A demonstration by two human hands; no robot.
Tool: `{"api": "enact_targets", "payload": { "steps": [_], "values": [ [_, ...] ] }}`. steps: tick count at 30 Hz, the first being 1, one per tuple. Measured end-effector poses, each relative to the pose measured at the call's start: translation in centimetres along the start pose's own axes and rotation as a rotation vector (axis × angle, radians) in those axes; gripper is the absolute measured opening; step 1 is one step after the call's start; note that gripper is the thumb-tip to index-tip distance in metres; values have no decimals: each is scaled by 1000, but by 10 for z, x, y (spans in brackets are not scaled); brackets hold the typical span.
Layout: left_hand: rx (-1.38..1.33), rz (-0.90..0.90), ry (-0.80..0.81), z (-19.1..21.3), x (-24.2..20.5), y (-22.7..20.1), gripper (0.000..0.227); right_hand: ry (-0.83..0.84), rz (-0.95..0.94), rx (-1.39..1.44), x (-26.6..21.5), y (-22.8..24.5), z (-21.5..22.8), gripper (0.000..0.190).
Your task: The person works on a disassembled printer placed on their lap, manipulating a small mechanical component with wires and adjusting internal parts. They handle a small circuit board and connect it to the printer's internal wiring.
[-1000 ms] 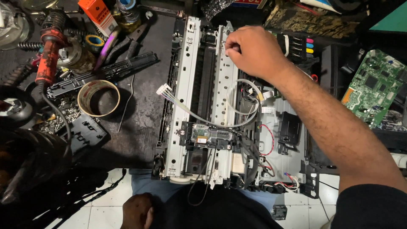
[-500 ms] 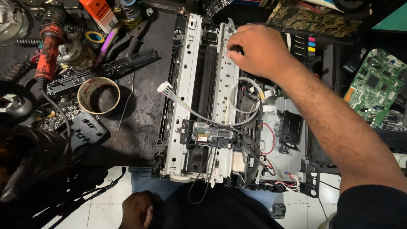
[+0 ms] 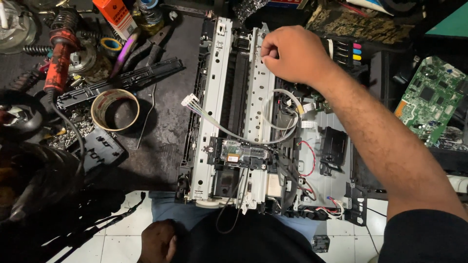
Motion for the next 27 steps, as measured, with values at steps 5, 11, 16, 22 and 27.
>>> {"api": "enact_targets", "payload": {
  "steps": [5, 11, 16, 22, 27],
  "values": [
    [36, 17, 16, 0, 2, -3, 19, 130, -167, 212, 4, -3, 5, 18],
    [272, 279, 251, -47, -39, 53, 26, 191, -177, 351, 1, -2, 14, 7],
    [220, 129, 24, -26, -30, 27, 28, 9, -170, 597, -78, -4, 70, 7],
    [58, 261, -237, 10, 15, -17, 57, -443, -75, 675, -272, -50, 89, 13],
    [108, 194, -196, 4, 30, -25, 77, -752, -80, 1130, -409, -68, 17, 35]
  ]
}}
Point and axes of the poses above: each hand's wrist, its own x-axis towards the middle knuckle, its own z-axis out of the back of the hand, y = z × x, the point moved 7 cm from there along x, towards the middle knuckle, and after that the axes turned 6 degrees about y, right-handed, at the moved point
